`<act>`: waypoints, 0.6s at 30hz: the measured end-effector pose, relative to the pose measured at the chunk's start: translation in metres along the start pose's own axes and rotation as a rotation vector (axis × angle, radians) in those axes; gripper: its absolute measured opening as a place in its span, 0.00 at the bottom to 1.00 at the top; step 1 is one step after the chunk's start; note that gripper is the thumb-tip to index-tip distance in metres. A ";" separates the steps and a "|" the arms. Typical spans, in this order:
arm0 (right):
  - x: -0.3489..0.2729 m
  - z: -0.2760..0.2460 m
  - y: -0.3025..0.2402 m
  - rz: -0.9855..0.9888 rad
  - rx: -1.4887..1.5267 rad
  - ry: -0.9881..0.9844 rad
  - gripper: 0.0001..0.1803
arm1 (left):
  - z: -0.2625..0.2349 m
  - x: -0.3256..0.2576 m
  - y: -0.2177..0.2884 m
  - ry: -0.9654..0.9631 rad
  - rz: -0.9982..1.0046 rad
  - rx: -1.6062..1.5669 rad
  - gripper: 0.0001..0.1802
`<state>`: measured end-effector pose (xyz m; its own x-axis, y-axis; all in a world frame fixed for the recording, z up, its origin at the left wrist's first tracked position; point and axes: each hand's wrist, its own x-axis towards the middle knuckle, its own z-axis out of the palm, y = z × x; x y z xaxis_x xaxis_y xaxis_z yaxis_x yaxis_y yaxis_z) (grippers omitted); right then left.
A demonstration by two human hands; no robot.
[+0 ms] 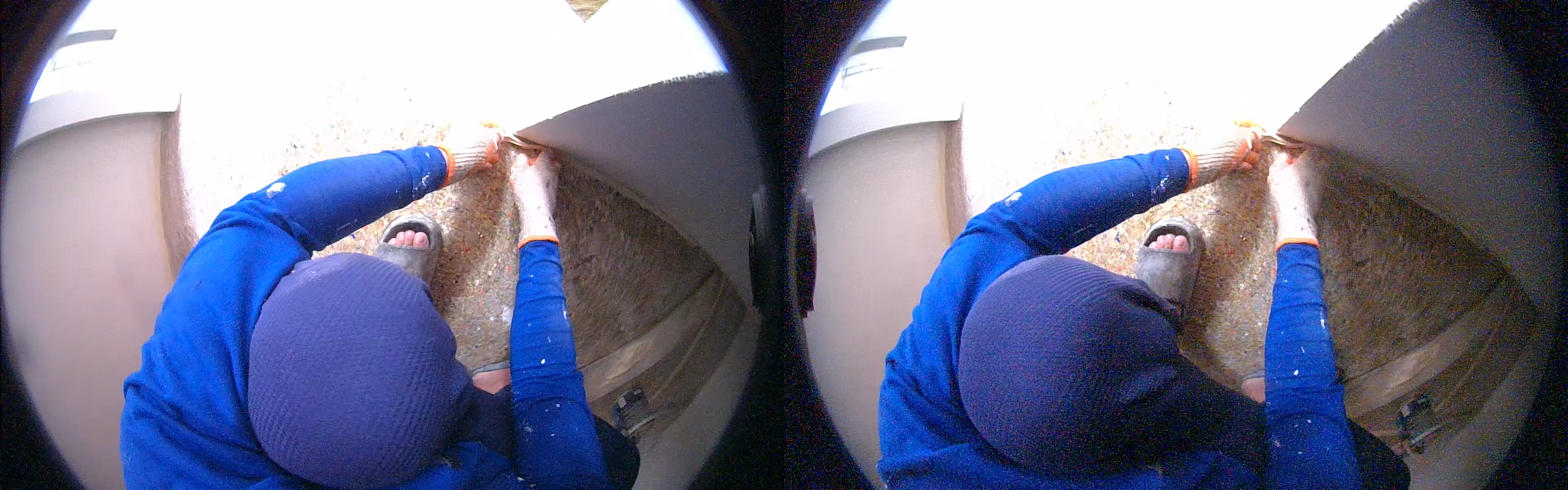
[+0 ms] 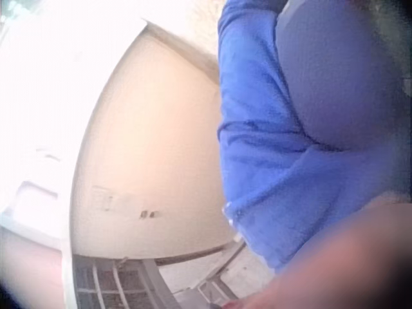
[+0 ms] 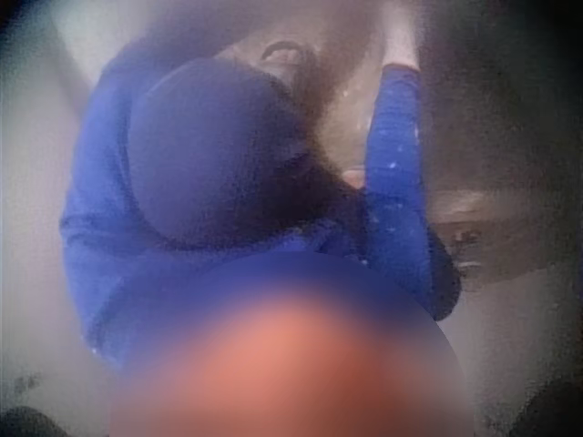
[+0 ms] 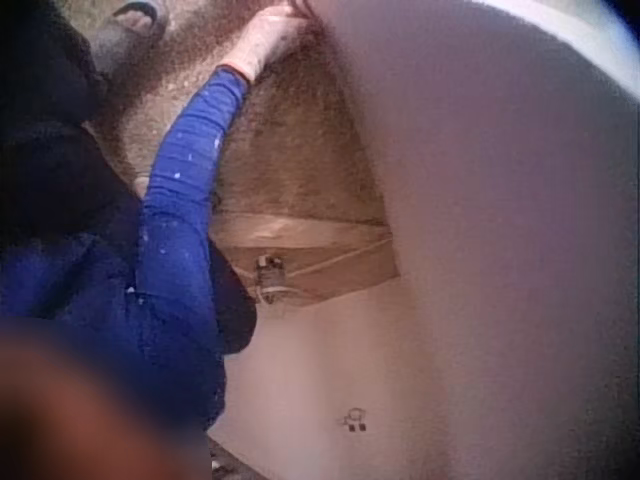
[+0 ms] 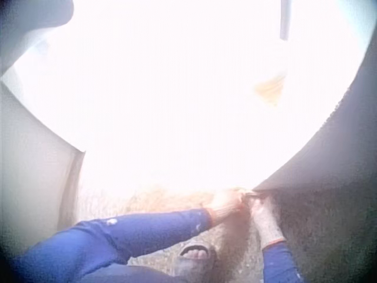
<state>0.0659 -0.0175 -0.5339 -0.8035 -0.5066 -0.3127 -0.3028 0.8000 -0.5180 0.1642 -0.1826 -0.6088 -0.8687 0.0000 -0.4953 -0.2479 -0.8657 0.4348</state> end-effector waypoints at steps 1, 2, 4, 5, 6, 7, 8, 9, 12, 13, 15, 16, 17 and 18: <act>0.000 0.000 0.004 0.068 0.063 -0.042 0.32 | -0.006 0.004 -0.003 -0.113 0.004 -0.104 0.14; 0.000 0.000 0.009 0.075 0.156 -0.060 0.32 | -0.010 0.010 -0.006 -0.207 0.006 -0.210 0.15; 0.001 0.000 0.020 0.098 0.313 -0.042 0.33 | -0.014 0.021 -0.010 -0.148 0.169 0.125 0.15; 0.003 0.000 0.024 0.111 0.375 -0.010 0.35 | -0.011 0.025 -0.013 0.024 0.325 0.560 0.14; 0.002 0.001 0.026 0.188 0.371 0.038 0.35 | -0.008 0.025 -0.014 0.193 0.316 0.761 0.12; 0.003 0.002 0.025 0.106 0.384 0.015 0.35 | -0.001 0.024 -0.014 0.263 0.423 0.925 0.11; 0.002 0.003 0.022 0.082 0.333 0.016 0.32 | 0.007 0.021 -0.013 0.310 0.383 0.858 0.09; 0.002 0.005 0.016 0.088 0.233 0.023 0.31 | 0.017 0.015 -0.011 0.366 0.381 0.836 0.08; -0.005 0.008 -0.008 -0.044 -0.103 0.017 0.28 | 0.051 -0.008 0.001 0.528 0.471 0.829 0.04; -0.009 0.007 -0.015 -0.090 -0.101 0.026 0.28 | 0.060 -0.015 0.008 0.529 0.419 0.831 0.04; -0.014 0.000 -0.019 -0.027 0.101 0.025 0.29 | 0.072 -0.028 0.022 0.479 0.359 0.778 0.05; -0.016 -0.004 -0.018 -0.006 0.215 0.054 0.29 | 0.077 -0.030 0.027 0.481 0.350 0.830 0.05; -0.016 -0.008 -0.014 0.091 0.248 0.038 0.29 | 0.081 -0.033 0.032 0.493 0.352 0.866 0.05; -0.017 -0.011 -0.011 0.185 0.296 0.059 0.30 | 0.083 -0.034 0.034 0.510 0.318 0.880 0.05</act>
<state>0.0772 -0.0144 -0.5146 -0.8616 -0.3356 -0.3808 0.0052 0.7443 -0.6678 0.1503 -0.1709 -0.5148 -0.7160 -0.5488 -0.4315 -0.4415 -0.1229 0.8888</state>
